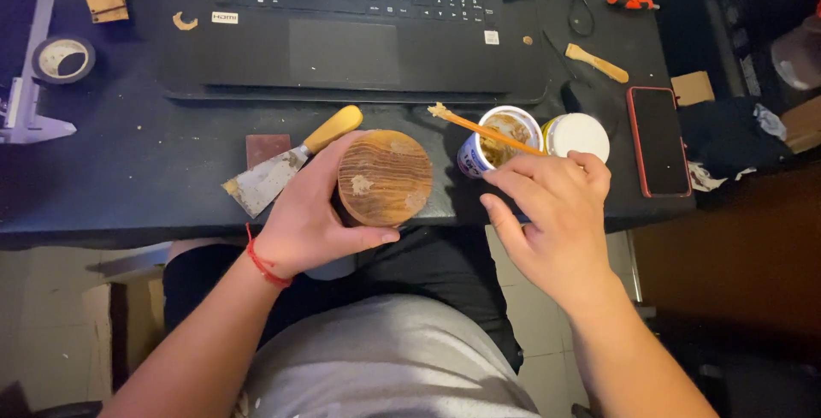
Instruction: Applying paste to a wooden object using a small stick and scraping off the excess with a putty knife.
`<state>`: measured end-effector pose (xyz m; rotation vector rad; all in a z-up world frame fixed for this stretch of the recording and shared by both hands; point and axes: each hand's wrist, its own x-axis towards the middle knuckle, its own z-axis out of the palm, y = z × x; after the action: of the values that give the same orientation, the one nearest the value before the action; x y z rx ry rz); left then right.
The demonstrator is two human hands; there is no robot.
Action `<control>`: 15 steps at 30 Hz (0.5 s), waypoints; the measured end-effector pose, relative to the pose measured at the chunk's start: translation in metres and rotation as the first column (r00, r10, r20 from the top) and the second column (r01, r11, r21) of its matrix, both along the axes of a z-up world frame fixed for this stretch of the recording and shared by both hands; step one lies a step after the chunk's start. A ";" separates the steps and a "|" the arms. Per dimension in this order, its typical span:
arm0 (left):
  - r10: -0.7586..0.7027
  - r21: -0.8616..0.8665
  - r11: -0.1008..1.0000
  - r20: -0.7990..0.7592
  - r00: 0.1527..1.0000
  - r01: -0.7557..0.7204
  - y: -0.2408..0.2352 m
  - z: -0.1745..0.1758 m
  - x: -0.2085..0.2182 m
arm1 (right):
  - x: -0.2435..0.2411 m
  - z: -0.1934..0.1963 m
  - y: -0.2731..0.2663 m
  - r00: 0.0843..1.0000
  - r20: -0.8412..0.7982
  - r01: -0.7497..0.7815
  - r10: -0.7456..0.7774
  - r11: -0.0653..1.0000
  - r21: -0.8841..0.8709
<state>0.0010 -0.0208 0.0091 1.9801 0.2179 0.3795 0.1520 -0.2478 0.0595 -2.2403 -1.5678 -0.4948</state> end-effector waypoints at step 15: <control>-0.013 -0.017 1.000 0.156 0.988 0.016 0.002 -0.005 -0.002 | -0.022 0.024 0.007 0.990 -0.036 -0.129 0.136 0.981 0.146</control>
<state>-0.0008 -0.0187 0.0044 1.9230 0.1069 0.5192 0.1302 -0.2404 0.0838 -2.0116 -1.5925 -0.4982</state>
